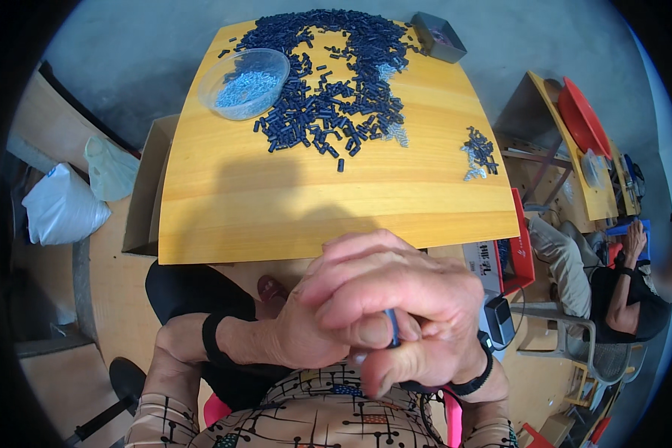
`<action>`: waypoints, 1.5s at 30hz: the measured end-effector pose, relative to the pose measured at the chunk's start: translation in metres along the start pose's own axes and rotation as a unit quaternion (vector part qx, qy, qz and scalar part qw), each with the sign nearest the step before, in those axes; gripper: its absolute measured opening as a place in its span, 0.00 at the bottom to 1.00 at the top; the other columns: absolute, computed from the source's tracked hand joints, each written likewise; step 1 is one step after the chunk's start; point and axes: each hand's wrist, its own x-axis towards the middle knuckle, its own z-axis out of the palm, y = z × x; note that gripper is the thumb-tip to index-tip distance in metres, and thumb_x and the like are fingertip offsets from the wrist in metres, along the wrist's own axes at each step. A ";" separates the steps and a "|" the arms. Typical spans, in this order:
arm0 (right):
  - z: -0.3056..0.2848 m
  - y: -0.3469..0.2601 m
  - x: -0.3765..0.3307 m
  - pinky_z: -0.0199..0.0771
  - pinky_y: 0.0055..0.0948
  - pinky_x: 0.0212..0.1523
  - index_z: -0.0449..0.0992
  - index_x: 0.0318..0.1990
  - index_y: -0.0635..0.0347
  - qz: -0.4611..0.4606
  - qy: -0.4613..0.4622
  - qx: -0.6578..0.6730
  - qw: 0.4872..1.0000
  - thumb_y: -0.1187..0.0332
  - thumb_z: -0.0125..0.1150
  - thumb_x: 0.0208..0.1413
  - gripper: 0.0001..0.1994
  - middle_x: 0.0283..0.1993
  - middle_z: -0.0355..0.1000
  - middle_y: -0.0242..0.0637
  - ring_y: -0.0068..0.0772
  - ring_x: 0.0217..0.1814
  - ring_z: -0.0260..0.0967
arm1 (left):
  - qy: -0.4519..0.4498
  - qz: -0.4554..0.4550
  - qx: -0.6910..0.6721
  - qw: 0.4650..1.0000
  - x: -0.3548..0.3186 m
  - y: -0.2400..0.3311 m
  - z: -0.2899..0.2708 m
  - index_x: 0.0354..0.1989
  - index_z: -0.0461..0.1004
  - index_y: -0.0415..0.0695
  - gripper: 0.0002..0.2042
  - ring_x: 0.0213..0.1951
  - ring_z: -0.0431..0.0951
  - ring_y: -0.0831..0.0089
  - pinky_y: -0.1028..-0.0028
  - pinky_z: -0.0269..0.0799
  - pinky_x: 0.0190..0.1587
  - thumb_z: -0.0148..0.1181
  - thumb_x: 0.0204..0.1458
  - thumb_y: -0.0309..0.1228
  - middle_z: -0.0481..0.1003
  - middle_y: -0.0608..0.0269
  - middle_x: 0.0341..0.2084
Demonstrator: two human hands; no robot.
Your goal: Assembling small plastic components by inserting blue inner pieces into black outer casings.
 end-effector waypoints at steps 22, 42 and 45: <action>-0.017 0.032 0.009 0.71 0.13 0.30 0.72 0.43 0.73 0.218 0.040 0.198 0.955 0.53 0.62 0.49 0.26 0.45 0.72 0.50 0.20 0.27 0.70 | 0.132 0.060 -0.381 0.913 0.029 -0.005 -0.009 0.27 0.69 0.40 0.12 0.15 0.61 0.82 0.83 0.54 0.18 0.49 0.57 0.36 0.62 0.70 0.15; -0.006 0.030 0.013 0.63 0.31 0.56 0.57 0.59 0.73 0.075 0.142 0.022 0.987 0.41 0.66 0.38 0.49 0.56 0.65 0.48 0.35 0.55 0.65 | 0.159 0.158 -0.232 0.946 0.008 0.044 -0.015 0.30 0.70 0.44 0.14 0.14 0.57 0.84 0.82 0.52 0.17 0.45 0.60 0.41 0.61 0.71 0.13; -0.027 0.024 0.017 0.64 0.29 0.55 0.58 0.59 0.72 0.099 0.117 0.025 0.988 0.52 0.65 0.46 0.39 0.55 0.66 0.48 0.34 0.53 0.66 | 0.202 0.280 -0.317 0.883 -0.013 0.088 -0.046 0.37 0.68 0.43 0.11 0.16 0.55 0.82 0.81 0.52 0.19 0.41 0.61 0.35 0.60 0.73 0.15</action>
